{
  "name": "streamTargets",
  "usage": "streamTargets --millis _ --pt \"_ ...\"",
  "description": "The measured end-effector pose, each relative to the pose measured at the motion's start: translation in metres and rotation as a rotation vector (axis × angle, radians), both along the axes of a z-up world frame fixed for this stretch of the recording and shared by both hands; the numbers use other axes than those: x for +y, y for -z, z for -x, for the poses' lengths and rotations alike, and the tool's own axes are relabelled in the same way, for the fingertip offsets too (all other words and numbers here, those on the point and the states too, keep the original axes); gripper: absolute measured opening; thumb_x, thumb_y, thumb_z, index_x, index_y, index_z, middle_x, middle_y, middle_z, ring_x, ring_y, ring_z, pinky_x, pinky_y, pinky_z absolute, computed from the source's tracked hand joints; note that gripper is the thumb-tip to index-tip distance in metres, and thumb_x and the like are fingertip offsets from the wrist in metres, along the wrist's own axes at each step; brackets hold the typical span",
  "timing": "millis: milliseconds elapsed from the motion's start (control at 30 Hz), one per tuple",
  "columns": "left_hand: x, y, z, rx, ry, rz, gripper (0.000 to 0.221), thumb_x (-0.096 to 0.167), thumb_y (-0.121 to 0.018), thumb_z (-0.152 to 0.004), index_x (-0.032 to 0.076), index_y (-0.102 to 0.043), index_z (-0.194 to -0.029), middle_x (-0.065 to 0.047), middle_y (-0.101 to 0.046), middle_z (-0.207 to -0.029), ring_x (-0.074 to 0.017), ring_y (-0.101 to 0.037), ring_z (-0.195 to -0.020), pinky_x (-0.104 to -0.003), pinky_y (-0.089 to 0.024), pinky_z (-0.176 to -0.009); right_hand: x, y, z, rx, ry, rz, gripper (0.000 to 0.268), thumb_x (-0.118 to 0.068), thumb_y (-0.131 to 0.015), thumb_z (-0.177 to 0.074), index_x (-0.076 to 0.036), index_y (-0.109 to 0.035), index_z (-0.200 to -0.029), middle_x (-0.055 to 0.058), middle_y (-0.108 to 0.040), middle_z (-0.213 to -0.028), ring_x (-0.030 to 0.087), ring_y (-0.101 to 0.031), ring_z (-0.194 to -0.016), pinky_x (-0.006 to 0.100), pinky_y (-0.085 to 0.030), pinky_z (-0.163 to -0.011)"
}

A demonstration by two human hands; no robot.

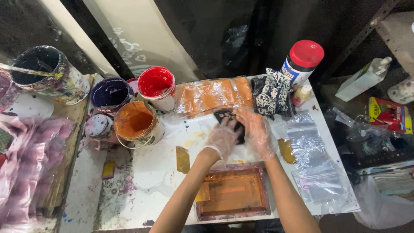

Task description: Preparing a small screen for printing by applying a yellow substance and then cleaning the frame with a cloth.

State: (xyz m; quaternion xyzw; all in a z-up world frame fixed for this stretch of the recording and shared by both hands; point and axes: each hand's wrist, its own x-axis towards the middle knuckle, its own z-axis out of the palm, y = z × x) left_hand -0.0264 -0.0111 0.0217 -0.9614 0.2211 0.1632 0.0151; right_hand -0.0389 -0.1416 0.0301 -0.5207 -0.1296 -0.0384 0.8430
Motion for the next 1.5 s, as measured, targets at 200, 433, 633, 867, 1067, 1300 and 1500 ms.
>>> streamTargets --millis 200,433,633,867,1067,1300,1500 --pt "0.004 -0.015 0.001 0.069 0.114 0.014 0.054 0.043 -0.048 -0.104 0.033 -0.040 -0.156 -0.007 -0.023 -0.168 -0.0358 -0.023 -0.154 -0.063 -0.029 -0.116 -0.014 0.011 -0.007 -0.131 -0.051 0.004 0.081 -0.061 -0.028 -0.103 0.006 -0.050 -0.142 0.024 -0.059 -0.143 0.031 -0.051 -0.139 0.044 -0.032 -0.119" --pt "0.086 -0.072 0.049 0.112 -0.071 -0.042 0.052 0.025 -0.045 -0.105 0.019 -0.038 -0.157 -0.014 -0.023 -0.168 -0.0382 -0.026 -0.153 -0.055 -0.032 -0.117 -0.007 0.003 -0.004 -0.059 -0.029 -0.014 0.077 -0.058 -0.027 -0.103 0.005 -0.055 -0.137 0.020 -0.065 -0.135 0.025 -0.058 -0.132 0.037 -0.037 -0.117" --pt "0.110 -0.056 0.056 0.093 -0.186 -0.035 0.052 0.024 -0.049 -0.105 0.015 -0.040 -0.155 -0.016 -0.021 -0.168 -0.0405 -0.025 -0.152 -0.049 -0.029 -0.122 -0.014 0.002 -0.003 -0.011 -0.016 -0.071 0.083 -0.065 -0.022 -0.102 0.003 -0.059 -0.132 0.020 -0.068 -0.129 0.024 -0.063 -0.126 0.038 -0.039 -0.116" --pt "0.011 -0.118 0.043 0.157 0.014 0.062 0.052 0.030 -0.054 -0.101 0.038 -0.044 -0.151 -0.008 -0.019 -0.170 -0.0414 -0.019 -0.154 -0.051 -0.028 -0.122 -0.033 0.040 -0.014 -0.031 0.245 -0.215 0.068 -0.053 -0.032 -0.109 0.002 -0.068 -0.093 0.010 -0.055 -0.076 0.023 -0.063 -0.080 0.033 -0.055 -0.082" --pt "-0.054 -0.027 0.000 0.062 0.206 -0.019 0.046 0.049 -0.052 -0.100 0.047 -0.050 -0.146 -0.004 -0.016 -0.171 -0.0390 -0.019 -0.155 -0.051 -0.032 -0.120 -0.064 0.041 -0.012 0.020 0.187 -0.305 0.065 -0.059 -0.033 -0.109 -0.008 -0.066 -0.087 0.000 -0.037 -0.071 0.015 -0.047 -0.071 0.031 -0.047 -0.074" --pt "0.023 -0.073 0.033 0.071 0.201 0.038 0.050 0.047 -0.050 -0.100 0.042 -0.046 -0.150 -0.011 -0.023 -0.169 -0.0402 -0.022 -0.154 -0.057 -0.032 -0.115 -0.052 0.016 -0.001 0.044 0.213 -0.261 0.060 -0.053 -0.031 -0.112 -0.010 -0.061 -0.082 0.000 -0.038 -0.074 0.015 -0.050 -0.075 0.029 -0.045 -0.074" --pt "0.112 -0.045 0.062 0.130 -0.128 0.010 0.052 0.044 -0.051 -0.102 0.031 -0.046 -0.152 -0.020 -0.027 -0.165 -0.0390 -0.025 -0.153 -0.055 -0.031 -0.117 -0.045 0.003 0.003 0.009 0.203 -0.235 0.056 -0.052 -0.034 -0.111 -0.012 -0.057 -0.080 0.001 -0.042 -0.074 0.014 -0.051 -0.075 0.028 -0.045 -0.077"
